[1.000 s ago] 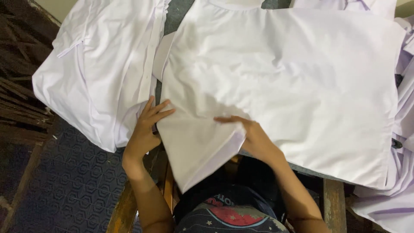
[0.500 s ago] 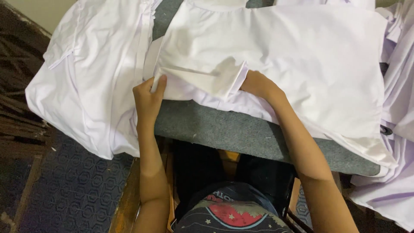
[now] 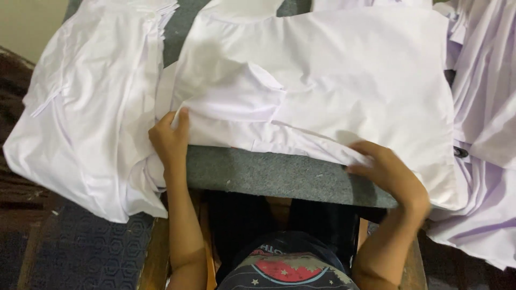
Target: Folding a white long-sleeved shirt into a neat rectangle on a work table.
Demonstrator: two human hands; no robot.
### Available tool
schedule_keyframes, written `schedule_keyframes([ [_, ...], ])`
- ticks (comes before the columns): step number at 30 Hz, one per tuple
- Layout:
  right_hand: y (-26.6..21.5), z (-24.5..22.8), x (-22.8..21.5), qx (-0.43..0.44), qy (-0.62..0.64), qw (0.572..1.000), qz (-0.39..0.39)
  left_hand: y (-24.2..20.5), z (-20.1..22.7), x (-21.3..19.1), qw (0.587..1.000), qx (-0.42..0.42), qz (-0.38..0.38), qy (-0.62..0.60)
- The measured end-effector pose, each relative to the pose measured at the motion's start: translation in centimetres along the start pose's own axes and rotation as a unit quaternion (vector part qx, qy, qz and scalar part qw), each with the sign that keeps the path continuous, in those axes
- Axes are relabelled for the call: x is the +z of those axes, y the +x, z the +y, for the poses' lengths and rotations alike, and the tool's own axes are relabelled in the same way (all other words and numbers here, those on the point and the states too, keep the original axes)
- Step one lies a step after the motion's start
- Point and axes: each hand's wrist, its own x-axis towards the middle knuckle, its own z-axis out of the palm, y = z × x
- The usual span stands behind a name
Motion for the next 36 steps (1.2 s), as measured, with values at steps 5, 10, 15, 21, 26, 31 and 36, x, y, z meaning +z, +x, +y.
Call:
schedule_keyframes([
  [5, -5.3, 8.2, 0.0, 0.069, 0.009, 0.972, 0.222, -0.3, 0.1, -0.2, 0.999, -0.018, -0.002, -0.032],
  [10, -6.1, 15.5, 1.3, -0.022, -0.02, 0.888, 0.459, -0.2, -1.5, 0.2, 0.999, 0.032, 0.014, -0.035],
  [15, -4.1, 15.4, 0.4, -0.003, 0.261, 0.812, 0.522, -0.2, -1.1, -0.1, 0.998, -0.037, -0.001, -0.051],
  [21, -0.1, 16.5, 0.0, -0.069, 0.143, 0.827, 0.539, 0.9, 1.0, -1.6, 0.982, -0.111, -0.129, 0.085],
  [26, 1.7, 15.7, -1.6, -0.053, 0.114, 0.841, 0.526, 3.7, 4.6, -2.2, 0.945, -0.092, -0.233, 0.213],
  [31, 3.7, 16.4, -2.6, -0.1, 0.1, 0.842, 0.52, 4.3, 4.0, -0.7, 0.947, -0.043, -0.246, 0.204],
  [36, 5.0, 17.3, -2.7, -0.026, 0.0, 0.853, 0.521, 3.4, 1.6, 0.1, 0.983, 0.051, -0.143, 0.108],
])
